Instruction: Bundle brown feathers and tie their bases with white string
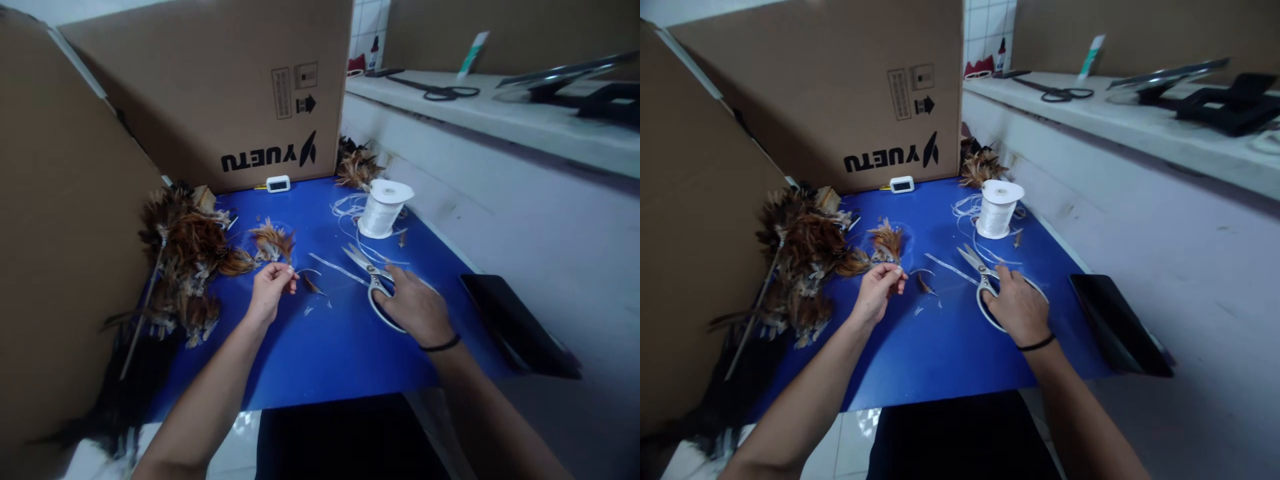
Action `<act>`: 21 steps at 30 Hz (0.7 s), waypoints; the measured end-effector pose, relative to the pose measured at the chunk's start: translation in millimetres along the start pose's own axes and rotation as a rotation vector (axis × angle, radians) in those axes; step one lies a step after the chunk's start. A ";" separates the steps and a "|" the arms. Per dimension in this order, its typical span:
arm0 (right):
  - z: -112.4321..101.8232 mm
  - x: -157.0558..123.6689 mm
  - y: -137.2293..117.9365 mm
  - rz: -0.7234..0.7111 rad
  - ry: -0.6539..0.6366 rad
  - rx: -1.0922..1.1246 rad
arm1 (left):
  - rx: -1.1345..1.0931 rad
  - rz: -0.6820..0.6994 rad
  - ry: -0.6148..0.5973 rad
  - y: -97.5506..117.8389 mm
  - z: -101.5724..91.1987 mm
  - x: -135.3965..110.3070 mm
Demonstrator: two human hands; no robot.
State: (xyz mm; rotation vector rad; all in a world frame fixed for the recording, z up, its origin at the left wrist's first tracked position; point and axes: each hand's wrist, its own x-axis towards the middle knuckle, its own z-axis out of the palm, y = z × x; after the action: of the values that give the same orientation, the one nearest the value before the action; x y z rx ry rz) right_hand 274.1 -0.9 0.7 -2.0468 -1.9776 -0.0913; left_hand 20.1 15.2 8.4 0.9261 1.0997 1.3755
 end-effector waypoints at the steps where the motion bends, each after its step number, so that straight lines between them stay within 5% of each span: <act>1: 0.6 1.1 1.0 -0.001 -0.014 0.013 | 0.011 0.003 0.005 -0.2 0.6 -0.6; 7: -4.2 5.6 -1.1 0.014 -0.156 -0.019 | 0.105 0.069 0.028 1.9 4.4 -2.2; 13: -5.7 -0.2 -3.8 -0.026 -0.110 -0.181 | 0.248 0.166 0.075 30.0 1.7 -17.9; 17: -2.0 -3.9 -0.2 -0.064 -0.062 -0.195 | 0.424 0.249 0.221 51.9 -34.3 -47.3; 21: -0.4 -6.1 1.4 -0.081 -0.024 -0.201 | 0.673 0.263 0.560 56.1 -98.3 -79.4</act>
State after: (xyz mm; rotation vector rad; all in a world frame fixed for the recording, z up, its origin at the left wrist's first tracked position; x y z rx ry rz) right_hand 275.2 -7.0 -0.6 -2.0955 -2.1431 -0.2958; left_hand -81.1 -73.4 40.5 1.2248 2.0022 1.5529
